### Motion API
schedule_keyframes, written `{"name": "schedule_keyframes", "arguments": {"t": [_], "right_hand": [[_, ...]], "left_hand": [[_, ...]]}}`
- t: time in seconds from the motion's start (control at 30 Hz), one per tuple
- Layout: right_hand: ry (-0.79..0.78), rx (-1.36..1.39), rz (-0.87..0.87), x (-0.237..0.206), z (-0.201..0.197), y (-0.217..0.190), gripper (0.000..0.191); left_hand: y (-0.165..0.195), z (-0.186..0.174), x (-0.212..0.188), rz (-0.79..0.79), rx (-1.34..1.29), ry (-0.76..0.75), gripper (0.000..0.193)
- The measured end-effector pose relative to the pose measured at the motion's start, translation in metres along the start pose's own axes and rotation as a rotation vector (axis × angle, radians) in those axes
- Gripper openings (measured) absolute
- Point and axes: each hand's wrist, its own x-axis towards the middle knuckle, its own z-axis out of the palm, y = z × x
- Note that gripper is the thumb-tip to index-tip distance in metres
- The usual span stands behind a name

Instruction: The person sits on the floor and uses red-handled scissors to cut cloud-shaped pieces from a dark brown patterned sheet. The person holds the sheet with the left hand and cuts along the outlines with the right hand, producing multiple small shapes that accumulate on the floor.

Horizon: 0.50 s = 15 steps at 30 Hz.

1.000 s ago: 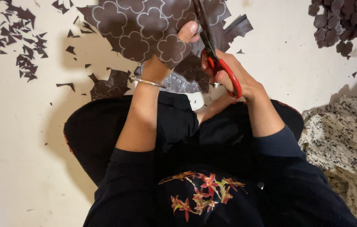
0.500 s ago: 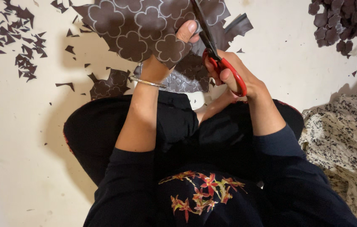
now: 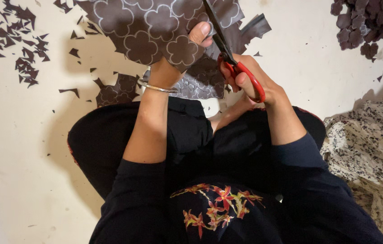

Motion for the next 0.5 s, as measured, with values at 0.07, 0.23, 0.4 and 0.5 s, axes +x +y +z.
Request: {"name": "schedule_keyframes", "arguments": {"t": [0.07, 0.23, 0.4, 0.5], "right_hand": [[-0.003, 0.014, 0.017, 0.001, 0.000, 0.001, 0.099], [0.013, 0.058, 0.049, 0.001, 0.001, 0.006, 0.099], [0.048, 0.034, 0.055, 0.003, 0.002, 0.016, 0.098], [0.058, 0.030, 0.052, 0.003, 0.002, 0.021, 0.097]], "left_hand": [[-0.002, 0.000, 0.001, 0.036, 0.046, 0.022, 0.038], [-0.005, 0.000, 0.002, 0.179, 0.032, 0.013, 0.030], [-0.010, 0.002, 0.004, 0.207, 0.003, 0.007, 0.029], [-0.011, 0.002, 0.004, 0.179, 0.024, 0.018, 0.029]]}}
